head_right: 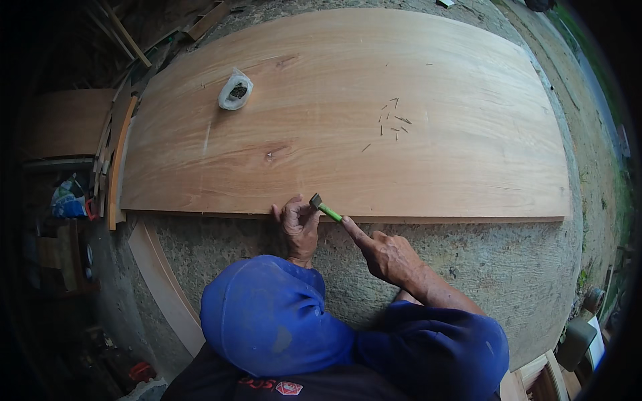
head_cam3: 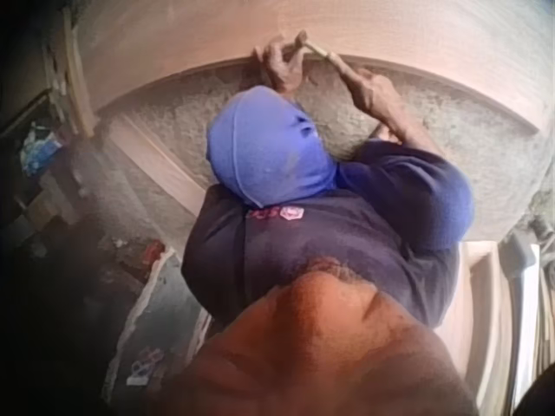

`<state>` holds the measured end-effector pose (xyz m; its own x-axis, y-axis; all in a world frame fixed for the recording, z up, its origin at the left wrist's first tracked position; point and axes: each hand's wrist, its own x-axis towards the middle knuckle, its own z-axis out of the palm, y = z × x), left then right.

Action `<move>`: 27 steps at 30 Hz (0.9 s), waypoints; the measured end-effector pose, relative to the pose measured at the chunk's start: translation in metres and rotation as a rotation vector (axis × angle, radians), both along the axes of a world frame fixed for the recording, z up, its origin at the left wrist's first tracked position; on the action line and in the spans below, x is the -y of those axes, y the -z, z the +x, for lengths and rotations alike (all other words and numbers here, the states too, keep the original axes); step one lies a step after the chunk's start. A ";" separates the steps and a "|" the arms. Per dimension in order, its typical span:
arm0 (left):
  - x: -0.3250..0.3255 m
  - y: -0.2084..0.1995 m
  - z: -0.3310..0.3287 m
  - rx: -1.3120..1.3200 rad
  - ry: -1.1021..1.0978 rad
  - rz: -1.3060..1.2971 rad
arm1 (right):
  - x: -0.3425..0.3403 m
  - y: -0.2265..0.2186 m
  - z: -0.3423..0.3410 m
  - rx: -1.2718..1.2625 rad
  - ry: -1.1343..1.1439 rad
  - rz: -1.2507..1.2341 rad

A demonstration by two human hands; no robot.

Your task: The person hammers nails into a large plywood sheet while sitting on the floor. They then pick up a wooden frame and place it on the plywood, followed by using a hand saw to cut a small piece of wood on the sheet's edge.

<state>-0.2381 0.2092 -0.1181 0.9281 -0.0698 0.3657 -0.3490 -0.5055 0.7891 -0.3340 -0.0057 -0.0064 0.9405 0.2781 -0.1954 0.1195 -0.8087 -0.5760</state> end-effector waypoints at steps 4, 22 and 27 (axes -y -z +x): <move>-0.004 0.005 0.001 -0.049 0.016 -0.032 | -0.002 -0.006 -0.002 0.073 -0.002 0.061; -0.015 0.008 0.007 0.138 -0.043 0.117 | -0.002 -0.012 -0.004 0.227 -0.043 0.051; -0.007 0.005 0.008 0.142 -0.016 0.064 | -0.002 0.004 -0.005 0.077 -0.035 -0.099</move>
<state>-0.2302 0.2165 -0.1233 0.8684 -0.0827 0.4889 -0.4465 -0.5593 0.6985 -0.3395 -0.0037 -0.0104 0.9436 0.2944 -0.1513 0.1897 -0.8556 -0.4816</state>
